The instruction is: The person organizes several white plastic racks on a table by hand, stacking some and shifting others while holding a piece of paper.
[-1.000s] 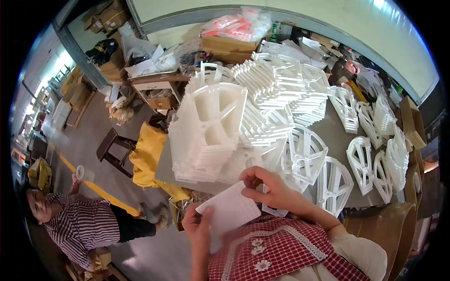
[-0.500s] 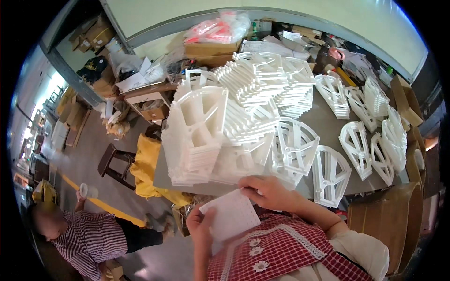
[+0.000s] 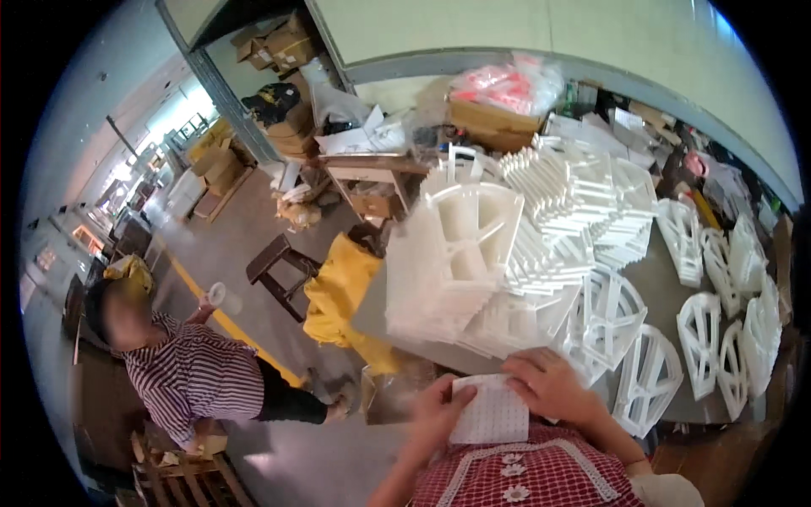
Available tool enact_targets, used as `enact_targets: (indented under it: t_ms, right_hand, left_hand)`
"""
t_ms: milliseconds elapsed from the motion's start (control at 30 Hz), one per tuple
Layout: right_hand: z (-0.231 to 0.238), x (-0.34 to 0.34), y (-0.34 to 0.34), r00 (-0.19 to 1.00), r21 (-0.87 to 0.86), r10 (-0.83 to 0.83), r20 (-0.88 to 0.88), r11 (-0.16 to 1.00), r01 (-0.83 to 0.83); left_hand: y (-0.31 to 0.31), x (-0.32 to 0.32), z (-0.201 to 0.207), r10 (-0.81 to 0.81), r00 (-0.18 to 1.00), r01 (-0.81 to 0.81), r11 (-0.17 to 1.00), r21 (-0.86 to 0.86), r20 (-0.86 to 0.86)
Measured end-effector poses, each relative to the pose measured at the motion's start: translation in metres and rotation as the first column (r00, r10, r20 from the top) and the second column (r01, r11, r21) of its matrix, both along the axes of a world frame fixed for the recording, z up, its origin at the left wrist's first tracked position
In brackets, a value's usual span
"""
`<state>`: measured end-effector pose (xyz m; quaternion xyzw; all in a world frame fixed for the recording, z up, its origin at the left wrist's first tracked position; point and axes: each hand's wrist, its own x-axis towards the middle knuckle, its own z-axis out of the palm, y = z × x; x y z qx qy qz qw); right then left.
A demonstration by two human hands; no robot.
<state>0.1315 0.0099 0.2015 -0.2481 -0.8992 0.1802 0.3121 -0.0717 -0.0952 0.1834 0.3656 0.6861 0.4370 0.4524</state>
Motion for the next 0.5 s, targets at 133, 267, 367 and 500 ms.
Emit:
enact_targets:
  t_ms: [133,267,367,500]
  right_hand:
    - [-0.009,-0.033,-0.009,0.995,0.023,0.093,0.043,0.995,-0.094]
    - [-0.003,-0.031,-0.007,0.997,-0.118,0.076,0.001,0.990,-0.075]
    - [-0.010,-0.031,-0.010,0.996,-0.242,0.085,0.025,0.967,-0.077]
    - [0.005,-0.037,-0.011,0.988,-0.409,0.152,0.028,0.903,-0.127]
  left_hand:
    - [-0.021,-0.009,-0.007,0.024,0.926,-0.019,1.000,0.016,-0.378]
    - [-0.021,-0.004,0.007,0.052,0.912,-0.024,0.997,0.072,-0.407]
    - [-0.027,-0.002,0.008,0.094,0.925,-0.046,0.989,0.137,-0.367]
    - [-0.037,-0.002,-0.008,0.169,0.915,-0.096,0.973,0.209,-0.366]
